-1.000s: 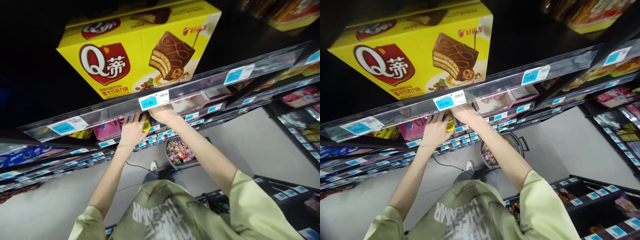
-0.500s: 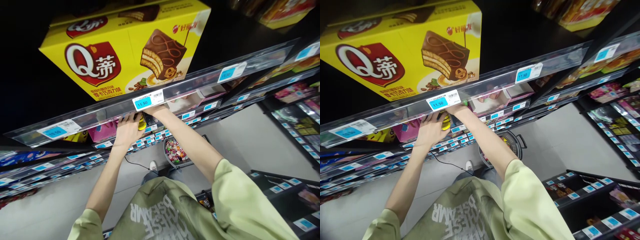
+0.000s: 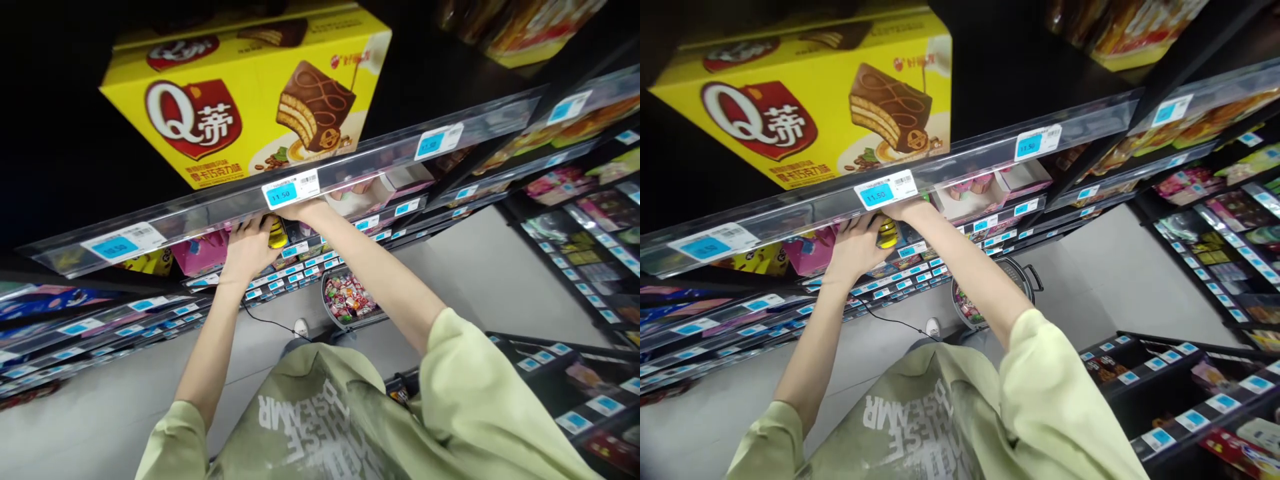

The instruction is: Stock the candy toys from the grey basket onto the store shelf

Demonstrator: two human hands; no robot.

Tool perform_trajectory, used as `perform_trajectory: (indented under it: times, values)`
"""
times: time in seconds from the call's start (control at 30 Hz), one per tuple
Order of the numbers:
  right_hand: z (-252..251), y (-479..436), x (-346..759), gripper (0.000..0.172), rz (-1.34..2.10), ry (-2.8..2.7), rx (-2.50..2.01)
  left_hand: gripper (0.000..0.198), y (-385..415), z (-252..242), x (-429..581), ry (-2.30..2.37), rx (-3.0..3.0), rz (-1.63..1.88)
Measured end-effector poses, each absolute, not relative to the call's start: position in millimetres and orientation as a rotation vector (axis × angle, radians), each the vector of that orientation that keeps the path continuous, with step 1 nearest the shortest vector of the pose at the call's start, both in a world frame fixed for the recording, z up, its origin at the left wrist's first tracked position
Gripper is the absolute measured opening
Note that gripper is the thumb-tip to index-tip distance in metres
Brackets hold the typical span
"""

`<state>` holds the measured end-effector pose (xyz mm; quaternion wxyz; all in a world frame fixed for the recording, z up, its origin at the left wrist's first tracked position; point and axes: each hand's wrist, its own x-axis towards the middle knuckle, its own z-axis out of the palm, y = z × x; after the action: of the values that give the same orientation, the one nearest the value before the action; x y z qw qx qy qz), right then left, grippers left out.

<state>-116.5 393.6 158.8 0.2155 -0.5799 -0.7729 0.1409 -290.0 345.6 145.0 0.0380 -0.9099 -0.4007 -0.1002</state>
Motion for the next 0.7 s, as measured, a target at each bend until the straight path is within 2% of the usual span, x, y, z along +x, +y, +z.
perform_trajectory:
  times: [0.07,0.27,0.37,0.47,0.6,0.7]
  values:
    - [164,360,-114,0.03,0.413,-2.123,-1.619,0.049,345,144,-293,-1.253,-2.81,-0.347]
    - [164,290,-101,0.035,0.351,-2.408,-1.115,0.051,347,140,-292,-1.337,-2.863,-0.468]
    - [153,296,-103,0.027,0.255,-2.511,-1.187,0.052,347,142,-296,-1.392,-2.877,-0.505]
    - [144,309,-104,0.028,0.24,-2.526,-1.267,0.055,329,138,-307,-1.366,-2.865,-0.666]
    - [140,313,-104,0.029,0.325,-2.454,-1.262,0.032,276,102,-313,-1.488,-2.733,-1.03]
    - [136,310,-104,0.027,0.342,-2.429,-1.223,0.039,252,65,-300,-1.383,-2.853,-0.92]
